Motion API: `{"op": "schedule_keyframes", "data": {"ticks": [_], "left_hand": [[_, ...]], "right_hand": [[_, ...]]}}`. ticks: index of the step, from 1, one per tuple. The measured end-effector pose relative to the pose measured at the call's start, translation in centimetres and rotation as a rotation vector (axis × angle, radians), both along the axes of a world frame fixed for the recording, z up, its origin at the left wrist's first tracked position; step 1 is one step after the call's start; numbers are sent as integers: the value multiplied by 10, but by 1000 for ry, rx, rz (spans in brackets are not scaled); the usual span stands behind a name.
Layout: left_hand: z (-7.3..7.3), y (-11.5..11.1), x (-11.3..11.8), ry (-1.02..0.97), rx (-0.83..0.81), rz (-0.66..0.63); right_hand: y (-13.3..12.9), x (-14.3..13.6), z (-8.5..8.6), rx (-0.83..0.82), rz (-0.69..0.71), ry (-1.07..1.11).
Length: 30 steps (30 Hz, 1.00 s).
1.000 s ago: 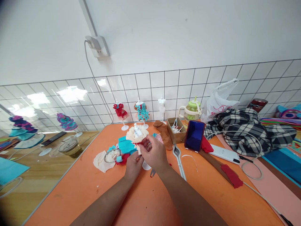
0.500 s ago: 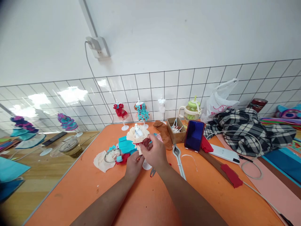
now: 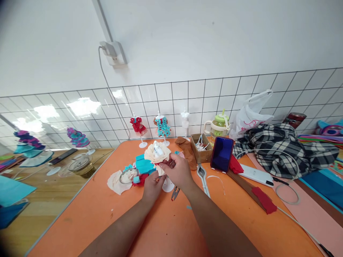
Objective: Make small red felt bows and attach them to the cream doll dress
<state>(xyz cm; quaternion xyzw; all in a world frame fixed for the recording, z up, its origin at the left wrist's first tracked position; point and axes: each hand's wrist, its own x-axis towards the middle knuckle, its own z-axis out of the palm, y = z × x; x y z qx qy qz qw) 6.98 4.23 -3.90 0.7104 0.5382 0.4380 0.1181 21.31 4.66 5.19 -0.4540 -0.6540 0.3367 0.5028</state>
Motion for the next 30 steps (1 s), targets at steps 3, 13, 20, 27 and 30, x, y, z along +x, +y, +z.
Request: {"op": "schedule_keyframes", "data": {"ticks": [3,13,20,27,30], "left_hand": [[-1,0,-1,16,2,-27],[-1,-1,-2,-18,-27,-44],[0,0,-2,-48,-17,-10],[-1,10,-3,-61,-45,20],[-1,19,-2,-38,-44,34]], "right_hand": [[2,1,-2,-26,3,15],[-6,-4,1,-41,99,192],[-8,-7,-1,-38,108,178],[-7,1,4,-44,171,38],[-11,12,10,-26,189,-83]]}}
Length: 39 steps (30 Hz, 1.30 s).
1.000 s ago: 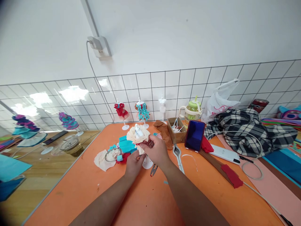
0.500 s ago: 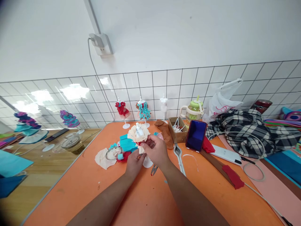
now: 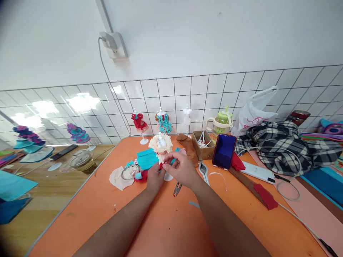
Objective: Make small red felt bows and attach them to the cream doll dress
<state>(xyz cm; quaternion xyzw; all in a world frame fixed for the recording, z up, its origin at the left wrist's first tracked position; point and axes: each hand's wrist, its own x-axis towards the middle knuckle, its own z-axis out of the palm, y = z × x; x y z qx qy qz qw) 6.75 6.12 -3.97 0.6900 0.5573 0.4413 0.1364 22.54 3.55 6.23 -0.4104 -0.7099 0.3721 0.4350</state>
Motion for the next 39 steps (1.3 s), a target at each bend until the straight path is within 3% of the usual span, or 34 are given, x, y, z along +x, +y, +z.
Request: {"op": "schedule_keyframes", "data": {"ticks": [4,11,14,17,20,23,25,29,35,39], "left_hand": [[0,9,-2,-20,-15,-36],[-2,12,-4,-32,-93,-82],[5,6,-5,-16,-112,-66],[16,-10,-14,-13,-192,99],[23,-35,-23,-39,-349,-85],[21,-58,-23,-49,-503,-362],[19,-67,-17,-46,-502,-392],[19,-70,-8,-63,-401,-395],[30,-70,-19,-183,-491,-469],[30,-71,-29,-265,-505,-460]], "right_hand": [[-13,13,-9,-98,76,-105],[-22,21,-76,-378,54,-117],[-21,21,-93,-434,56,-110],[-20,22,-93,-499,114,63],[-21,24,-88,-523,156,185],[-21,24,-88,-497,123,114],[-22,22,-90,-461,110,36],[-26,19,-88,-450,114,65],[-31,20,-82,-729,183,186],[-32,16,-82,-655,112,176]]}}
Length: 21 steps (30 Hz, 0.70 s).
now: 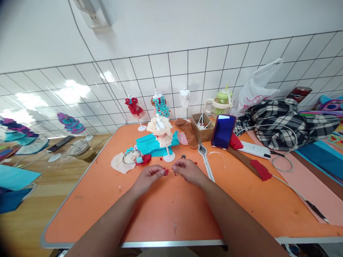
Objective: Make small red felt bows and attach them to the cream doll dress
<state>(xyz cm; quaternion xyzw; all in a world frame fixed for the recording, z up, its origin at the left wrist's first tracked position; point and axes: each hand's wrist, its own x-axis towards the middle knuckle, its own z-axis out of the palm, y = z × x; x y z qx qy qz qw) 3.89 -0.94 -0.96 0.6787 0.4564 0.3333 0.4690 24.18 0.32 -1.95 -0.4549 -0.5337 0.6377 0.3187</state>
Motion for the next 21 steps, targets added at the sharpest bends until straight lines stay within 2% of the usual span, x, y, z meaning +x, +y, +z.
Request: {"op": "schedule_keyframes", "data": {"ticks": [5,12,14,17,21], "left_hand": [[-5,2,-1,-6,-23,41],[-15,2,3,76,36,-1],[-18,4,2,113,30,55],[-17,5,1,97,70,152],[-14,5,0,57,104,174]], "right_hand": [[-4,-9,3,11,-1,-4],[-1,-13,-1,60,-116,0],[0,-12,-2,78,-100,5],[-2,-12,-4,189,-43,-83],[-4,-18,-8,306,-24,-193]]}}
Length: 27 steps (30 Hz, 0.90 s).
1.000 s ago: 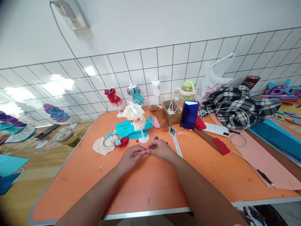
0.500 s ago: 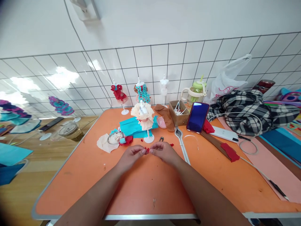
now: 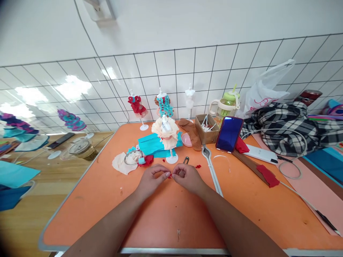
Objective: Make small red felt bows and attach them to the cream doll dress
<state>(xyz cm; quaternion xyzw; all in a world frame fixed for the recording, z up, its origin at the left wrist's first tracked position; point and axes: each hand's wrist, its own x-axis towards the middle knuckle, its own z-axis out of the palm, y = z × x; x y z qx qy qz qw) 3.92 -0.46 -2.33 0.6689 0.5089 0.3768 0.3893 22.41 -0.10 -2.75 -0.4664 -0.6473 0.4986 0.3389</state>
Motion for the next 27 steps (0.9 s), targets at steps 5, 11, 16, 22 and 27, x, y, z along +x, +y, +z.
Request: {"op": "schedule_keyframes", "data": {"ticks": [5,11,16,22,27], "left_hand": [[-1,1,0,-157,-117,-20],[3,1,-1,-211,-142,35],[4,0,-1,-209,-253,-32],[3,3,-4,-204,-242,-9],[8,4,-8,-173,-258,19]], "right_hand": [[1,-7,-4,24,-7,13],[3,-4,-5,0,-62,41],[2,-5,-6,27,-63,64],[9,8,2,12,-44,78],[4,55,29,151,-117,-355]]}}
